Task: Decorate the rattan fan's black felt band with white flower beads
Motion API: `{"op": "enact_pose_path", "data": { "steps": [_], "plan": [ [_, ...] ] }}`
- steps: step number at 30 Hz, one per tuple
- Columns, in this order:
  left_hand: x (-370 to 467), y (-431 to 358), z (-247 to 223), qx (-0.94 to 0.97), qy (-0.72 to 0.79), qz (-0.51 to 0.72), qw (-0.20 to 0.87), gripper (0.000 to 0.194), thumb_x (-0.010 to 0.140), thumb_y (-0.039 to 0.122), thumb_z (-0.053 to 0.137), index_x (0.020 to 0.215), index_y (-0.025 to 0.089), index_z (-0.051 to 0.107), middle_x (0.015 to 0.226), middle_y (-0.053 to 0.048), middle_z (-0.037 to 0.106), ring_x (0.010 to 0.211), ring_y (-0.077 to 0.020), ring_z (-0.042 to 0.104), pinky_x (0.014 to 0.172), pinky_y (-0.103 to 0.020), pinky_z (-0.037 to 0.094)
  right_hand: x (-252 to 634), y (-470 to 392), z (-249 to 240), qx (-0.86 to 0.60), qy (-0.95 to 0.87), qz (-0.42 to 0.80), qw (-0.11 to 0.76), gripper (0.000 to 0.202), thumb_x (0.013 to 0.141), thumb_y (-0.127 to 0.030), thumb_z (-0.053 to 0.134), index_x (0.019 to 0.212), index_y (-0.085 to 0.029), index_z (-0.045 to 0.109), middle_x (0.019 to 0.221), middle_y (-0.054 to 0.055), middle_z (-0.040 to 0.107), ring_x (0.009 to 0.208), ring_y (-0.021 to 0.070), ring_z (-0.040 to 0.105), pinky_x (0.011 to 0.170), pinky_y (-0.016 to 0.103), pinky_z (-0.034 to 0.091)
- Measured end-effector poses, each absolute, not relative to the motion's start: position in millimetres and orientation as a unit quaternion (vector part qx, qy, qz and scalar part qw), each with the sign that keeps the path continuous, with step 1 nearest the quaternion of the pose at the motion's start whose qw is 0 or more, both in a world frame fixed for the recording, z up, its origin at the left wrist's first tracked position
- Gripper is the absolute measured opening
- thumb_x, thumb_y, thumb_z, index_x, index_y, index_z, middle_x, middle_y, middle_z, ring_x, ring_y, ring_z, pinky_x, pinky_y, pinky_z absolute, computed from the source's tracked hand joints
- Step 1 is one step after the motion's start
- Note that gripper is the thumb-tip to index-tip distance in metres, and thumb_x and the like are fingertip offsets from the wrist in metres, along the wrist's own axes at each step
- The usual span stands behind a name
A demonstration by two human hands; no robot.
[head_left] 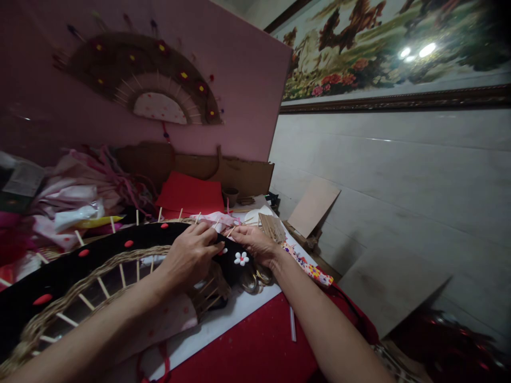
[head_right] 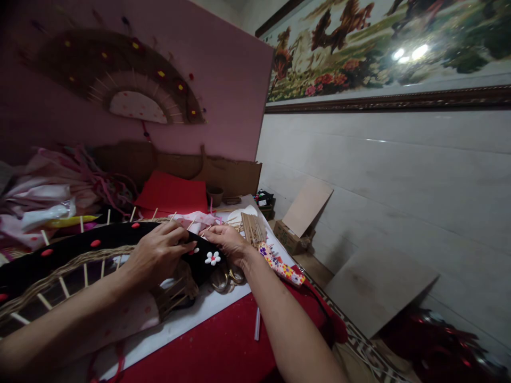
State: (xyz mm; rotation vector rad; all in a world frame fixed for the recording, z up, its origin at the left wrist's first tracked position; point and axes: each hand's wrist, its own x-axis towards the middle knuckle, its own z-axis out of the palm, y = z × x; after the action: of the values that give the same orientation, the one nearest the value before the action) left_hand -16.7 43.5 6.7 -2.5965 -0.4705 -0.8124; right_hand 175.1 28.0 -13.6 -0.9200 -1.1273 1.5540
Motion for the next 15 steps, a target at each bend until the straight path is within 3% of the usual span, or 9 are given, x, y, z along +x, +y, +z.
{"op": "enact_pose_path", "data": {
  "steps": [4, 9, 15],
  "plan": [
    [-16.1, 44.5, 5.8, -0.925, -0.170, -0.290, 0.175, 0.021, 0.075, 0.009, 0.053, 0.083, 0.019, 0.069, 0.080, -0.007, 0.060, 0.082, -0.0220, 0.047, 0.074, -0.039, 0.044, 175.2, 28.2, -13.2, -0.370, -0.468, 0.637, 0.488, 0.034, 0.057, -0.035, 0.079, 0.077, -0.012, 0.064, 0.074, 0.002, 0.064, 0.064, 0.0117, 0.057, 0.064, 0.025, 0.040],
    [-17.5, 44.4, 7.7, -0.914, -0.185, -0.342, 0.111, 0.029, 0.077, 0.008, 0.050, 0.100, 0.016, 0.065, 0.085, -0.007, 0.061, 0.084, -0.0204, 0.048, 0.075, -0.037, 0.045, 173.8, 27.5, -11.7, -0.375, -0.461, 0.635, 0.494, 0.034, 0.056, -0.035, 0.079, 0.077, -0.012, 0.064, 0.071, 0.002, 0.064, 0.064, 0.0115, 0.057, 0.065, 0.025, 0.040],
    [-19.1, 41.9, 10.3, -0.922, -0.202, -0.324, 0.060, 0.015, 0.078, 0.022, 0.057, 0.090, 0.020, 0.067, 0.087, -0.006, 0.060, 0.084, -0.0199, 0.049, 0.075, -0.037, 0.045, 173.6, 27.2, -11.8, -0.376, -0.461, 0.638, 0.489, 0.037, 0.057, -0.036, 0.079, 0.080, -0.012, 0.064, 0.076, 0.003, 0.065, 0.067, 0.0127, 0.058, 0.067, 0.027, 0.041]
  ]
}}
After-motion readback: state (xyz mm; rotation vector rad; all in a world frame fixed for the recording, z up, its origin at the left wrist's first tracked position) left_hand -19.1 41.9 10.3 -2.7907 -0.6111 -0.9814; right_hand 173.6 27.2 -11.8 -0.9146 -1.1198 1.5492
